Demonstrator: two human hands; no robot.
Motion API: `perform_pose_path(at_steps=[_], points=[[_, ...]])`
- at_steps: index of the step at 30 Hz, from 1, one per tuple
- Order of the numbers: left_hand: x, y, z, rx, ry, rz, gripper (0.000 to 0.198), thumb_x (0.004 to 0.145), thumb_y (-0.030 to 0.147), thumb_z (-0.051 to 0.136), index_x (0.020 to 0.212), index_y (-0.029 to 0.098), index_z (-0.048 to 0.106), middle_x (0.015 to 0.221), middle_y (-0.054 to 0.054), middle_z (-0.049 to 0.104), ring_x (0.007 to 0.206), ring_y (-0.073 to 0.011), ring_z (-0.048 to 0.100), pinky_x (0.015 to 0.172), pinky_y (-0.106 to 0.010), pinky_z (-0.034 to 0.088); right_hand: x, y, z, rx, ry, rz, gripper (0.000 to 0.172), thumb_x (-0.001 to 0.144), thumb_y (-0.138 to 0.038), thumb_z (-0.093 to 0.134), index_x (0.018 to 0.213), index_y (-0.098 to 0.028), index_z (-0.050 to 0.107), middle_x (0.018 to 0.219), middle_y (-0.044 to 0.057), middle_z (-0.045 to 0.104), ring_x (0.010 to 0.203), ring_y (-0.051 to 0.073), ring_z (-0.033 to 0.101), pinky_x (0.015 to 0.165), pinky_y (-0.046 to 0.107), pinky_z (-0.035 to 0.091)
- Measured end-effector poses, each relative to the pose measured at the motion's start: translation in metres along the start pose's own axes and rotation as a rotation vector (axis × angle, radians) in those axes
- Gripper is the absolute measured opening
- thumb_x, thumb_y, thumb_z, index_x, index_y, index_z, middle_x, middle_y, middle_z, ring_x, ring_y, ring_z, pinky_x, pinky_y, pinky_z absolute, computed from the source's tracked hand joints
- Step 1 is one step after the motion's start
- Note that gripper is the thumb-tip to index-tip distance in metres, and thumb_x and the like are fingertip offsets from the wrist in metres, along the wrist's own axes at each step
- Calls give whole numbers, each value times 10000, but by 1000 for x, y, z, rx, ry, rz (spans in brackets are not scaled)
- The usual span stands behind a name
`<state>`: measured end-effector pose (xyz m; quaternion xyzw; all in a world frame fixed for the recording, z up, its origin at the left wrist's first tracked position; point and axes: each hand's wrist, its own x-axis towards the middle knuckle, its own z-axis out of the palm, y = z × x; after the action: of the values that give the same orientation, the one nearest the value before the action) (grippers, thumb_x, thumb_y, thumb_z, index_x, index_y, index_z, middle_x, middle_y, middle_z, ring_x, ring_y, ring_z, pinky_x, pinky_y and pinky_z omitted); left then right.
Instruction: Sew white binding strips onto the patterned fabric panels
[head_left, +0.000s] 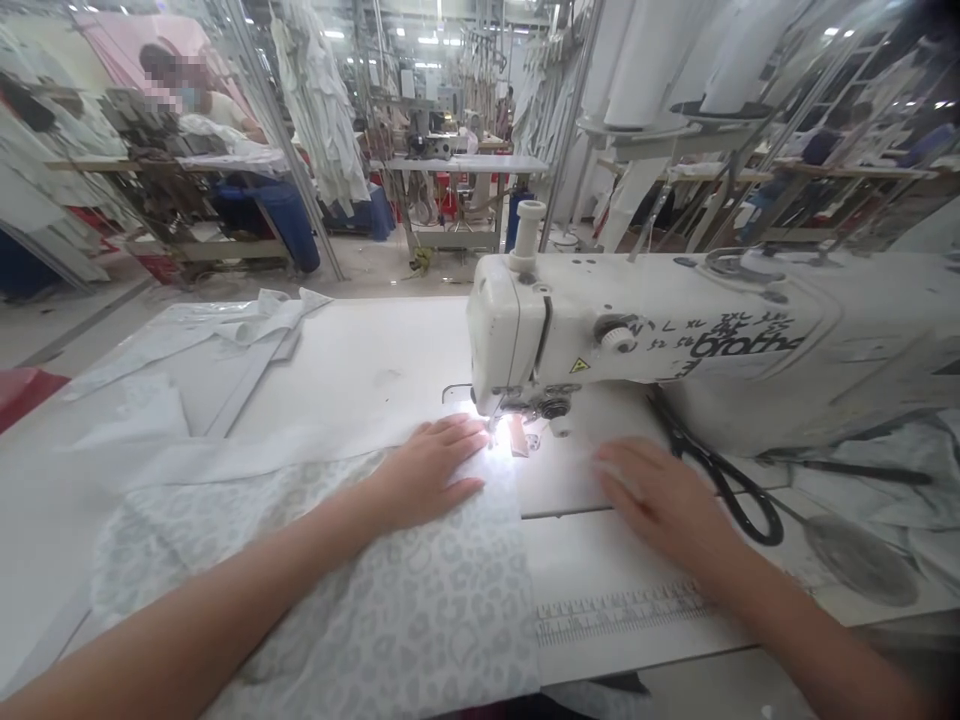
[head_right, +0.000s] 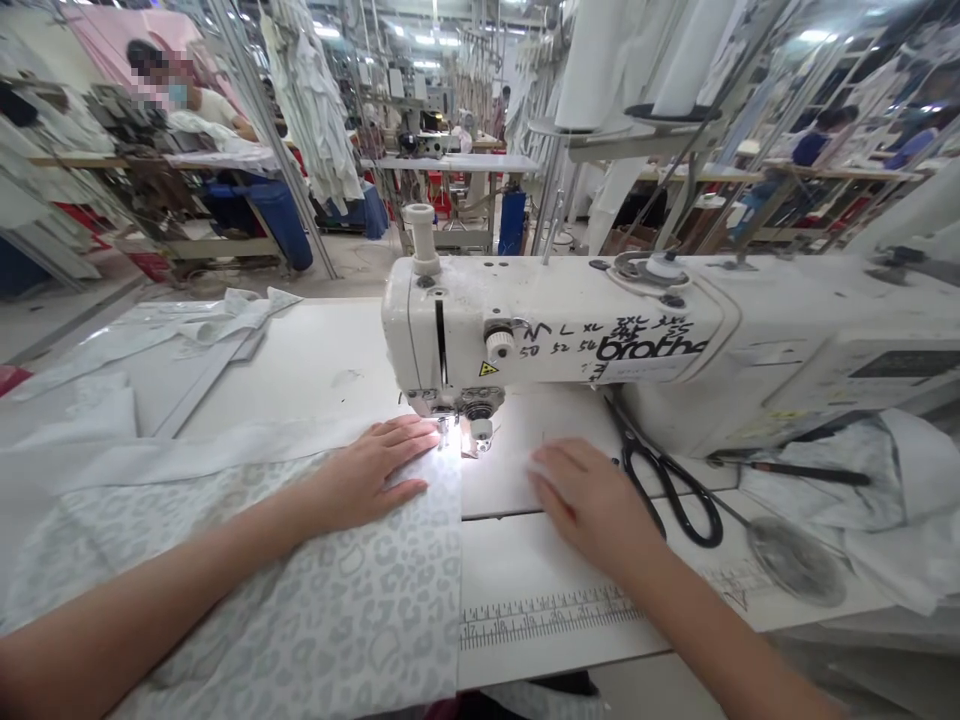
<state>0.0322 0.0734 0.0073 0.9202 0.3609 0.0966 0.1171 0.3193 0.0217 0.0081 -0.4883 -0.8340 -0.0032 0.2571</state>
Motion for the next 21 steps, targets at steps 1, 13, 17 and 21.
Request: perform_pose_path(at_steps=[1, 13, 17, 21], points=[[0, 0, -2, -14, 5, 8, 443, 854, 344, 488, 1274, 214, 435, 1344, -57, 459, 1298, -234, 316, 1064, -408, 285, -11, 9, -9, -35, -14, 114, 170, 899, -288, 422, 927, -185, 554, 897, 90, 613, 834, 225, 585, 722, 347, 485], [53, -14, 7, -134, 230, -478, 273, 847, 162, 391, 1093, 92, 485, 1202, -186, 481, 1201, -303, 380, 911, -439, 373, -50, 54, -40, -173, -389, 732, 208, 819, -374, 445, 811, -174, 501, 881, 179, 597, 794, 299, 606, 619, 357, 431], [60, -14, 15, -108, 268, -481, 187, 813, 150, 455, 984, 97, 508, 1227, -187, 444, 1258, -305, 283, 977, -452, 281, -41, 62, -46, -125, -357, 755, 184, 789, -292, 470, 843, -128, 533, 845, 198, 618, 743, 286, 613, 588, 341, 410], [41, 0, 6, -184, 237, -513, 186, 862, 218, 372, 764, 149, 515, 819, -83, 565, 828, -214, 535, 715, -330, 408, -57, 31, -56, -21, -377, 698, 113, 797, -250, 472, 797, -181, 561, 760, 110, 640, 713, 247, 610, 605, 313, 409]])
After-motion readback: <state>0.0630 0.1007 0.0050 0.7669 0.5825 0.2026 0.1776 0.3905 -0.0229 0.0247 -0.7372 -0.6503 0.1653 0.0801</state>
